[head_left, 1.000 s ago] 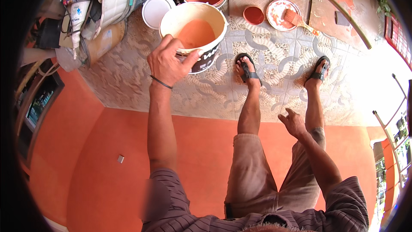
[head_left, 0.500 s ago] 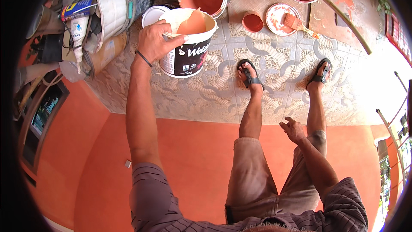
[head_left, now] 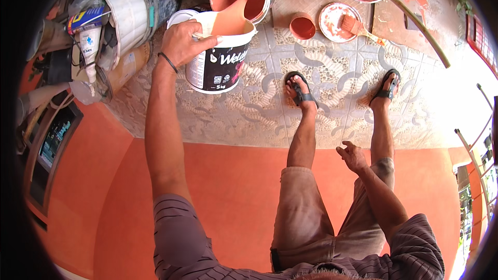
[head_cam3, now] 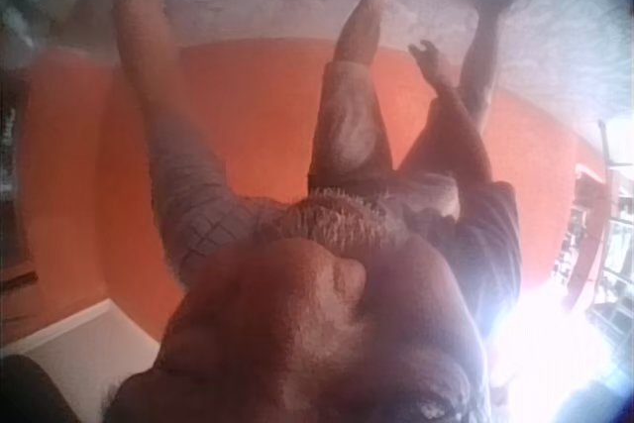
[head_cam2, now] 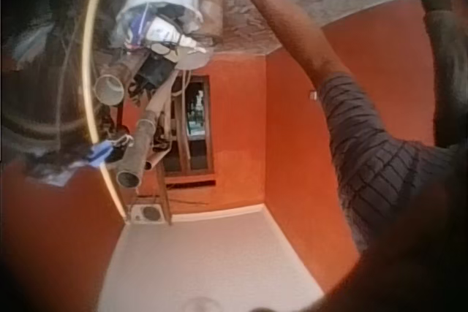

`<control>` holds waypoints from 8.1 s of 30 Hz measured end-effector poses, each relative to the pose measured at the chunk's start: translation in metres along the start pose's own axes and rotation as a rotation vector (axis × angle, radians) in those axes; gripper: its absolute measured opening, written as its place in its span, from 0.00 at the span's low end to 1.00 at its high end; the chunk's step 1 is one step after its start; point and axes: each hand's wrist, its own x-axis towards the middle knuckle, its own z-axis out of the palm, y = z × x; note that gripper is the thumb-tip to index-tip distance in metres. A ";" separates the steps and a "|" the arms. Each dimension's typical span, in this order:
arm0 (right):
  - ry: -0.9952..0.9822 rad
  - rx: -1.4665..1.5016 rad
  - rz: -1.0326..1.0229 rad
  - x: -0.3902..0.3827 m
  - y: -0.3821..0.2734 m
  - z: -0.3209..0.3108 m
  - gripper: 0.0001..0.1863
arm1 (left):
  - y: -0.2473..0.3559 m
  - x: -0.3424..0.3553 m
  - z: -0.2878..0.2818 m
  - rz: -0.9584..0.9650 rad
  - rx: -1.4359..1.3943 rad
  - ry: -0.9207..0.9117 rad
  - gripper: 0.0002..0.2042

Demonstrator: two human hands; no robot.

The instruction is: The person stirs reddish-orange paint in a bucket using a wooden stick, then pours some into a smaller container. They continue stirring and transfer paint between containers while standing on a tiled floor.

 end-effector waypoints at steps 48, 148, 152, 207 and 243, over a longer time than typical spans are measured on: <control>-0.002 0.004 -0.133 -0.003 -0.007 -0.014 0.33 | 0.085 -0.105 0.071 -0.161 -0.250 0.337 0.19; 0.288 1.259 -1.018 0.299 -0.105 -0.401 0.16 | 0.367 0.016 0.305 -0.008 -0.642 -0.351 0.28; 0.255 1.254 -1.035 0.292 -0.101 -0.400 0.14 | 0.370 0.023 0.307 -0.016 -0.605 -0.393 0.28; 0.796 0.881 -0.911 0.148 -0.180 -0.330 0.28 | 0.367 -0.010 0.287 0.087 -0.649 -0.349 0.28; 0.894 0.405 -1.101 0.139 -0.258 -0.325 0.09 | 0.341 -0.033 0.277 0.135 -0.696 -0.230 0.27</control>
